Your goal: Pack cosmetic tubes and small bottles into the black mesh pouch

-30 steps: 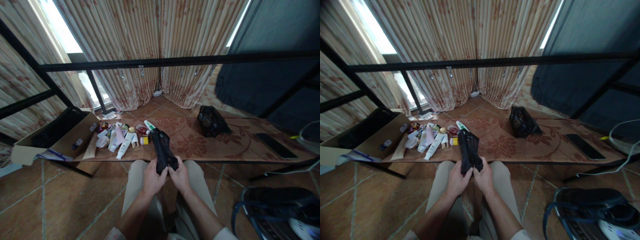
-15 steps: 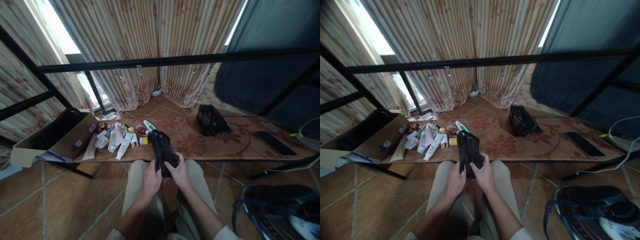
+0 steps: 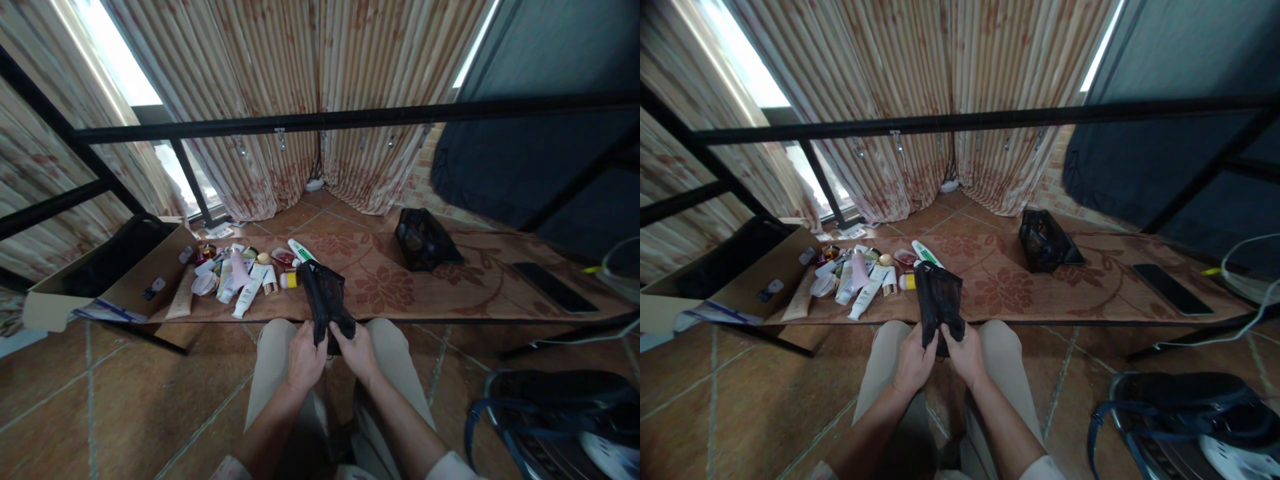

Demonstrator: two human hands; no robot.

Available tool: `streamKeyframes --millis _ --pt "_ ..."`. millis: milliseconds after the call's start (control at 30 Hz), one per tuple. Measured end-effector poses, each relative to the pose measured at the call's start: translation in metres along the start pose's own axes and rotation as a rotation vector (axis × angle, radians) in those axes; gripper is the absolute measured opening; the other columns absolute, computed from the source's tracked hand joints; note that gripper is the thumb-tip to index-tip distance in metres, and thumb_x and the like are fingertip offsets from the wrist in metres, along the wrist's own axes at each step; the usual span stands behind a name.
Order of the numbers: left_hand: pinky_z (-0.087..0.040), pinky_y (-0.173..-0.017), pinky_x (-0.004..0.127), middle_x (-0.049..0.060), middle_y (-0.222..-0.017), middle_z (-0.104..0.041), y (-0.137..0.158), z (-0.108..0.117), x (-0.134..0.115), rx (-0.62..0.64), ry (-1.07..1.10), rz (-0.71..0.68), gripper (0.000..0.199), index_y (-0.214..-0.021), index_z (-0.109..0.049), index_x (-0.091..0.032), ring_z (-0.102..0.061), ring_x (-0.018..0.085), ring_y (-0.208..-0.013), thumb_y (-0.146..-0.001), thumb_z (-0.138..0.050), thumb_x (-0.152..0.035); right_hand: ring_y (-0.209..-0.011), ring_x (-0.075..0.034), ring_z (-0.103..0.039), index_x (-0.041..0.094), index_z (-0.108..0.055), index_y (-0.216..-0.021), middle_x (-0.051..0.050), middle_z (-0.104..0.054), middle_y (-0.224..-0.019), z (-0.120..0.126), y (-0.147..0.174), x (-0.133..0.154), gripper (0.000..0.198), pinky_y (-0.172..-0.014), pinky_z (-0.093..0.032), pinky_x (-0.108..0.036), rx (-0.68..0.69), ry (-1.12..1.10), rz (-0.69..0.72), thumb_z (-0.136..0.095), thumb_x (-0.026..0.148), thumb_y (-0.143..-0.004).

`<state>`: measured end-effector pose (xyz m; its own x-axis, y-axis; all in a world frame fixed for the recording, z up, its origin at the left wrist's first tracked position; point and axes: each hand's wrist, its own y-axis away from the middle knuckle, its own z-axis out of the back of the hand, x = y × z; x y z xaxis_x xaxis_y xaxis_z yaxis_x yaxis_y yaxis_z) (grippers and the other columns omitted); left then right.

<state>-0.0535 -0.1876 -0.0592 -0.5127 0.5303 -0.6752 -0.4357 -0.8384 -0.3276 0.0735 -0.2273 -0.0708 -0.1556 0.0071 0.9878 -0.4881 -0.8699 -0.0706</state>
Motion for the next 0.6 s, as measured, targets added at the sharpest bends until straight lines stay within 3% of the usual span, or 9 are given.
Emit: streamKeyframes --millis 233,600 --pt "-0.046 -0.066 0.026 0.006 -0.081 -0.063 0.0012 -0.0045 0.0060 -0.013 0.000 0.007 0.012 -0.080 -0.059 -0.017 -0.061 0.017 -0.075 -0.086 -0.049 -0.016 -0.074 -0.021 -0.069 0.016 -0.071 -0.088 -0.007 -0.075 -0.084 -0.0017 -0.0004 -0.0070 0.028 -0.071 -0.055 -0.033 -0.008 0.020 0.041 -0.060 0.041 -0.081" --pt "-0.046 -0.063 0.026 0.006 -0.080 -0.064 0.0001 -0.0041 0.0054 -0.026 0.006 0.004 0.018 -0.080 -0.060 -0.017 -0.062 0.017 -0.074 -0.090 -0.048 -0.027 -0.078 -0.022 -0.069 0.016 -0.070 -0.091 -0.008 -0.075 -0.089 -0.0012 0.0007 -0.0049 0.026 -0.074 -0.056 -0.034 -0.003 0.015 0.080 -0.059 0.038 -0.082"
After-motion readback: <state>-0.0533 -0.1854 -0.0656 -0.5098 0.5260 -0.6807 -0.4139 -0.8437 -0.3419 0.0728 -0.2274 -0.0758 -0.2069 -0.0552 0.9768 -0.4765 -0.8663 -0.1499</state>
